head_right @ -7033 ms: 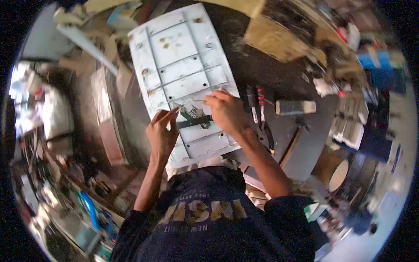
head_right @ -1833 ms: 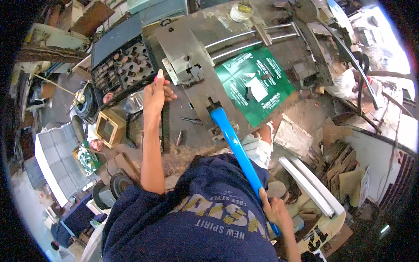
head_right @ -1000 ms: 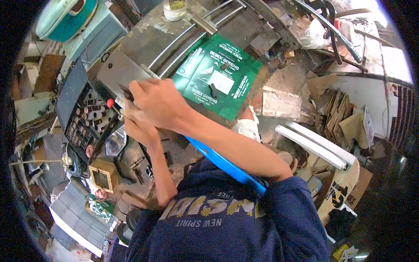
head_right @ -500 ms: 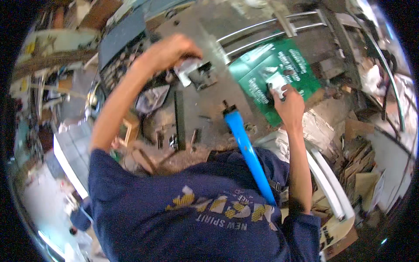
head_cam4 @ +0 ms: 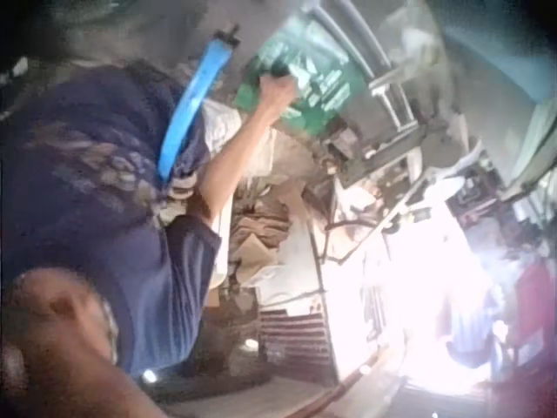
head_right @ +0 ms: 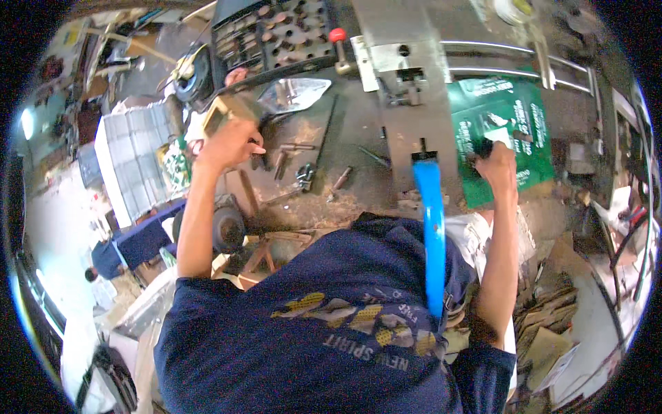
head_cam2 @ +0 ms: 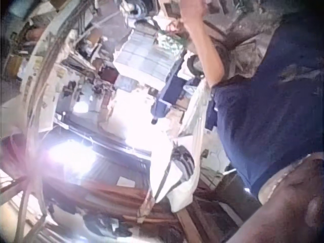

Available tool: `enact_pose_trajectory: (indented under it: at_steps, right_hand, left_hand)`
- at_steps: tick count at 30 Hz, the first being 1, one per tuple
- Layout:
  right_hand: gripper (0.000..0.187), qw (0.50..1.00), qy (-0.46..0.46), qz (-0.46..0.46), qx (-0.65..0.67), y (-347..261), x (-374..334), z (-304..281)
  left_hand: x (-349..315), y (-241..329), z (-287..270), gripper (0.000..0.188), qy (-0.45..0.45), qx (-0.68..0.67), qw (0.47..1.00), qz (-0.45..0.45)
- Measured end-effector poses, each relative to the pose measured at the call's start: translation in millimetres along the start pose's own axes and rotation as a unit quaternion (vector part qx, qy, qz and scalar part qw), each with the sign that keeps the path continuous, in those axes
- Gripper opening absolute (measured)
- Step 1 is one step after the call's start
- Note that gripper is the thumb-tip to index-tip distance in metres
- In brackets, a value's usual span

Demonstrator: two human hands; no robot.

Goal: The person cuts metal strips using a manual shearing machine, shapes them with a bending machine, and fits the strips into grooves on a die board.

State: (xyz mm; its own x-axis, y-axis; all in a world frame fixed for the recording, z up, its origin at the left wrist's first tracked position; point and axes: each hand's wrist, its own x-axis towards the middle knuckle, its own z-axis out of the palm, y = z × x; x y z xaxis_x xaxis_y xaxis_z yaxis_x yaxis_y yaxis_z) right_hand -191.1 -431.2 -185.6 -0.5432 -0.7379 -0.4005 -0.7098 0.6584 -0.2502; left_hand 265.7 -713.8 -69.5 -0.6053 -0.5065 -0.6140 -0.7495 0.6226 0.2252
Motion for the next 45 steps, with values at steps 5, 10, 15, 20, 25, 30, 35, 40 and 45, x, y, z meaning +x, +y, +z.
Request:
enact_pose_trajectory:
  at_steps: [5, 10, 15, 20, 25, 30, 35, 40, 45]
  right_hand:
    - [0.039, 0.992, -0.072, 0.088, 0.045, -8, -3, -25]
    - [0.040, 0.996, 0.011, 0.090, 0.011, -12, 5, -3]
    - [0.027, 0.991, 0.127, 0.020, -0.026, -24, -12, -11]
    - [0.043, 0.961, 0.123, 0.042, 0.243, -81, 3, -70]
    - [0.043, 0.947, -0.016, -0.057, 0.315, -160, 23, -143]
    - [0.039, 0.991, 0.066, -0.107, 0.047, -208, 23, -130]
    - [0.043, 0.990, 0.076, -0.119, -0.020, -232, 7, -136]
    - [0.041, 0.988, 0.078, -0.129, -0.045, -235, 22, -125]
    - [0.043, 0.992, 0.077, -0.094, 0.035, -215, 24, -123]
  left_hand:
    - [0, -55, 80, 0.019, -0.009, -0.018, 0.998, 0.058]
    - [-26, -19, 90, 0.018, 0.045, -0.034, 0.991, -0.120]
    - [-13, 22, 82, 0.017, 0.258, -0.098, 0.951, -0.138]
    - [-21, 50, 87, 0.016, 0.210, -0.183, 0.945, -0.170]
    - [-25, 77, 111, 0.018, 0.182, -0.205, 0.954, -0.125]
    - [-40, 85, 136, 0.022, 0.128, -0.276, 0.951, -0.057]
    - [-50, 79, 135, 0.016, 0.216, -0.318, 0.918, -0.100]
    - [9, 38, 112, 0.022, 0.440, -0.175, 0.879, -0.056]
    - [37, 27, 116, 0.026, 0.396, -0.115, 0.910, -0.050]
